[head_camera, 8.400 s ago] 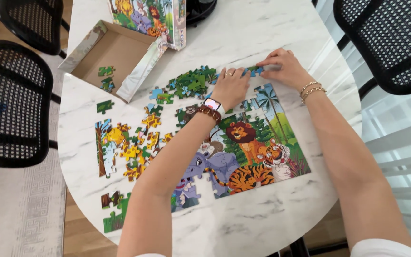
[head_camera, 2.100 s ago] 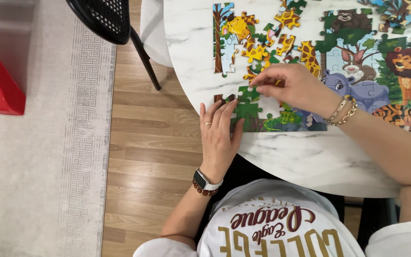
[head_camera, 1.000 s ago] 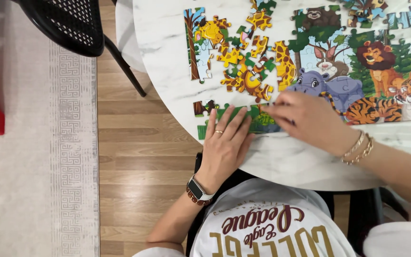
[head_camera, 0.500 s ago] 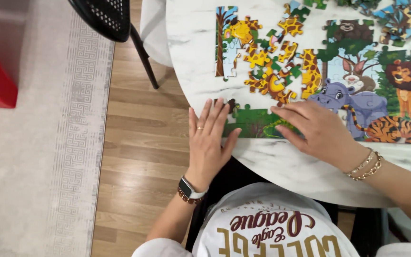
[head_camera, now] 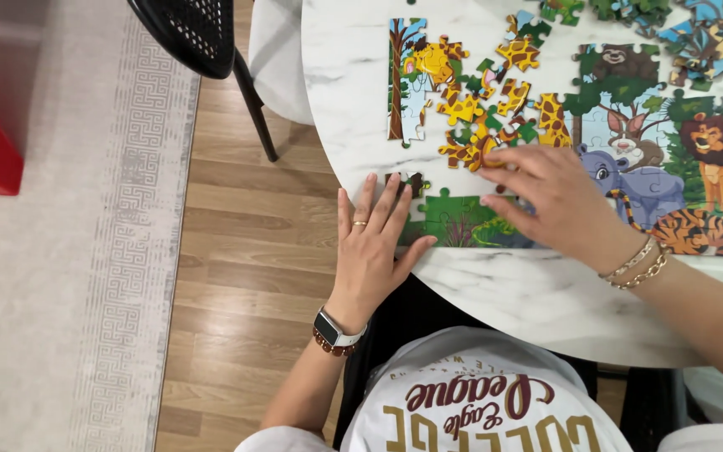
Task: Assembling a jigsaw puzzle featuring various cartoon animals on a table.
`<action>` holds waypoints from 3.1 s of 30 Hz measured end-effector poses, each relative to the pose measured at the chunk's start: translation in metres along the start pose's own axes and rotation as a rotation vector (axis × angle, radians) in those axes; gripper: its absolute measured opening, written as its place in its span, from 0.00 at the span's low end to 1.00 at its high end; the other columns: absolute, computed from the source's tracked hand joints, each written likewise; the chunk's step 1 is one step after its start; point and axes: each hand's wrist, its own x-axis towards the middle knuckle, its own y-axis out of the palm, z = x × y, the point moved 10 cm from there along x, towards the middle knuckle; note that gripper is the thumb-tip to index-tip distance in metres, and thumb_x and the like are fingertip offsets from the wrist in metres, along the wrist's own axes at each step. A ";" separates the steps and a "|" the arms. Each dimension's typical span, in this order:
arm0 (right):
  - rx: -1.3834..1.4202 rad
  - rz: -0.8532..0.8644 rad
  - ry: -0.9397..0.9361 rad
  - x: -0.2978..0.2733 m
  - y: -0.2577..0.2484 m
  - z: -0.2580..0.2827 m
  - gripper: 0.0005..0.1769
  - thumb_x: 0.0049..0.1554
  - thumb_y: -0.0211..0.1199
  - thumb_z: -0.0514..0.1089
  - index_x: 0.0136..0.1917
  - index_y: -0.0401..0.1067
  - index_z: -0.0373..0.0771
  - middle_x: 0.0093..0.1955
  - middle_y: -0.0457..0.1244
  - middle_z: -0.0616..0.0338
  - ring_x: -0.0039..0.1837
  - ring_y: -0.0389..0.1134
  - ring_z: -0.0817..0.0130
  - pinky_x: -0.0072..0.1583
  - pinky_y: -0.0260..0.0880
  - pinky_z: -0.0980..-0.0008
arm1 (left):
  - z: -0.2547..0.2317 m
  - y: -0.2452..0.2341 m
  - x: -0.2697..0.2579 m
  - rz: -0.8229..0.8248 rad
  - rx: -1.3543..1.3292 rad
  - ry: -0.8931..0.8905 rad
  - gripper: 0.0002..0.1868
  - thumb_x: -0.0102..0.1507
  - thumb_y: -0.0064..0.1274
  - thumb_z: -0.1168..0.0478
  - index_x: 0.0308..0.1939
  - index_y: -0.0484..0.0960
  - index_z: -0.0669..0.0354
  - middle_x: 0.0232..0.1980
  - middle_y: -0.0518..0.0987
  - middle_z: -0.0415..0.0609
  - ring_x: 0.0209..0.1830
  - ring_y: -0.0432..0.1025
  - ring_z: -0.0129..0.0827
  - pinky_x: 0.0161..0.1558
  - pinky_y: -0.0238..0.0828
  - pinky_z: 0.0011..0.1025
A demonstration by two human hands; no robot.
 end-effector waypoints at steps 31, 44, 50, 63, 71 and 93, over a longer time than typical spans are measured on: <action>0.139 -0.316 0.075 0.120 -0.090 -0.126 0.18 0.74 0.54 0.48 0.69 0.72 0.34 0.65 0.66 0.44 0.65 0.67 0.49 0.64 0.66 0.56 | 0.026 -0.060 0.119 -0.232 -0.313 -0.151 0.29 0.79 0.24 0.47 0.80 0.64 0.52 0.86 0.53 0.50 0.90 0.40 0.47 0.85 0.21 0.55; 0.095 0.063 0.083 0.285 0.017 -0.217 0.20 0.54 0.71 0.50 0.56 0.76 0.39 0.58 0.64 0.51 0.61 0.67 0.55 0.61 0.66 0.58 | 0.092 -0.011 0.152 -0.160 -0.333 -0.227 0.26 0.75 0.32 0.50 0.72 0.72 0.57 0.83 0.57 0.53 0.85 0.44 0.49 0.81 0.30 0.48; 0.061 0.379 0.159 0.335 0.094 -0.267 0.31 0.45 0.77 0.52 0.59 0.73 0.39 0.56 0.67 0.54 0.62 0.68 0.57 0.63 0.67 0.60 | 0.088 -0.017 0.155 -0.182 -0.414 -0.227 0.26 0.75 0.33 0.49 0.69 0.75 0.59 0.81 0.61 0.54 0.83 0.49 0.49 0.80 0.35 0.47; 0.725 0.287 0.377 0.290 0.018 -0.248 0.10 0.56 0.69 0.40 0.49 0.71 0.37 0.43 0.71 0.62 0.45 0.74 0.75 0.44 0.71 0.75 | 0.086 -0.019 0.157 -0.178 -0.490 -0.248 0.25 0.74 0.34 0.50 0.66 0.77 0.59 0.78 0.65 0.55 0.82 0.52 0.50 0.80 0.38 0.46; 0.857 0.060 0.347 0.198 -0.065 -0.178 0.15 0.60 0.63 0.39 0.61 0.73 0.35 0.49 0.73 0.57 0.49 0.75 0.76 0.46 0.74 0.76 | 0.079 -0.019 0.154 -0.192 -0.444 -0.145 0.23 0.75 0.36 0.50 0.64 0.79 0.57 0.71 0.74 0.53 0.77 0.60 0.47 0.79 0.36 0.50; 0.967 -0.141 0.401 -0.020 -0.081 -0.088 0.13 0.58 0.67 0.38 0.56 0.77 0.33 0.48 0.73 0.60 0.48 0.72 0.79 0.51 0.73 0.79 | -0.099 0.024 0.105 0.008 -0.863 -0.121 0.08 0.69 0.57 0.61 0.46 0.83 0.63 0.35 0.85 0.44 0.31 0.77 0.22 0.33 0.72 0.21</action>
